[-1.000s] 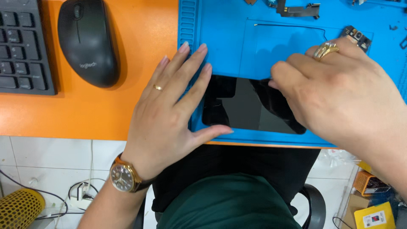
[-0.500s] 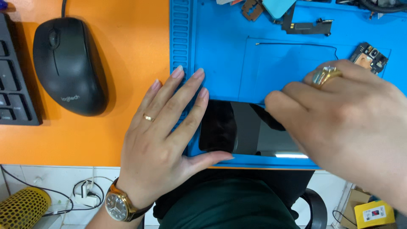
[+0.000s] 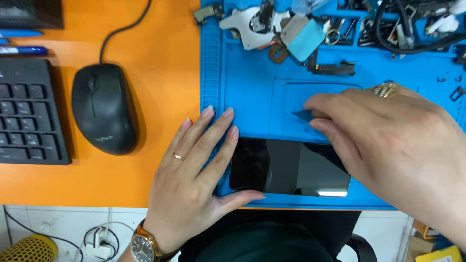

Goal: The person disassembles a smartphone by removing the back cover and using tweezers to detach internal components. They then reassemble the device by placing the back cover back on and pressing it into place.

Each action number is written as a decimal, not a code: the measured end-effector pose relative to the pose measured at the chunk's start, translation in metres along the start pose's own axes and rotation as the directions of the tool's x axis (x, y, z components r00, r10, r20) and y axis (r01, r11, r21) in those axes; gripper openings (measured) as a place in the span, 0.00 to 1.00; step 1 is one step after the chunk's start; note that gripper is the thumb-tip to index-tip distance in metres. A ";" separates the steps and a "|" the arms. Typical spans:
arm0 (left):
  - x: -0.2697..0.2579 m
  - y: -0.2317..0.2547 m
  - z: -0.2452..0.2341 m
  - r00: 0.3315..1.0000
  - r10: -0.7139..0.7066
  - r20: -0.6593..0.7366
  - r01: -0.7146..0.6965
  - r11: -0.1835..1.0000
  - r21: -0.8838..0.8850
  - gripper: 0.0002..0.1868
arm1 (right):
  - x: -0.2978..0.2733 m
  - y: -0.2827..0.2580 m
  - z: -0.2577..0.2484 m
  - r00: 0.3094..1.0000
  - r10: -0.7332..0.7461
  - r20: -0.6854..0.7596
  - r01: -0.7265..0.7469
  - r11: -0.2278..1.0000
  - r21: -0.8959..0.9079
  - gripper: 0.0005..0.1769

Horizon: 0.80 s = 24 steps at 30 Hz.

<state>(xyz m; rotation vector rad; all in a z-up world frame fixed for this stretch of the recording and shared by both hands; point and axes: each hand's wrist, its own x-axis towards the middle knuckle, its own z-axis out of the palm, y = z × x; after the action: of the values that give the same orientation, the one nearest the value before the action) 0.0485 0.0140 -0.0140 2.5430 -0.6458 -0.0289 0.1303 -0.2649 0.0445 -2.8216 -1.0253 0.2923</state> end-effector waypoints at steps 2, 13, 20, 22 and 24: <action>0.001 0.001 -0.001 1.000 0.004 -0.011 -0.004 1.000 0.003 0.53 | 0.002 -0.001 0.001 1.000 0.024 0.013 -0.025 1.000 0.005 0.16; 0.001 -0.002 -0.002 1.000 0.007 -0.008 -0.008 0.999 -0.052 0.52 | -0.003 0.000 0.000 0.955 0.254 0.153 -0.291 0.905 0.311 0.11; 0.001 -0.003 0.000 1.000 0.013 -0.027 -0.014 1.000 -0.014 0.52 | -0.014 0.002 0.003 0.885 0.419 0.204 -0.465 0.767 0.442 0.13; 0.001 -0.004 -0.001 1.000 0.010 -0.026 -0.010 1.000 -0.021 0.51 | -0.021 0.002 0.006 0.937 0.311 0.157 -0.347 0.862 0.370 0.13; 0.001 -0.004 0.000 1.000 0.023 -0.018 -0.024 1.000 -0.020 0.52 | -0.030 0.001 0.011 0.977 0.186 0.106 -0.206 0.952 0.226 0.14</action>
<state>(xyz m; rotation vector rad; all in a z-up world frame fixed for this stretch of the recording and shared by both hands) 0.0511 0.0171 -0.0158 2.5129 -0.6647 -0.0043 0.1057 -0.2844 0.0377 -2.7128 -0.6707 0.5208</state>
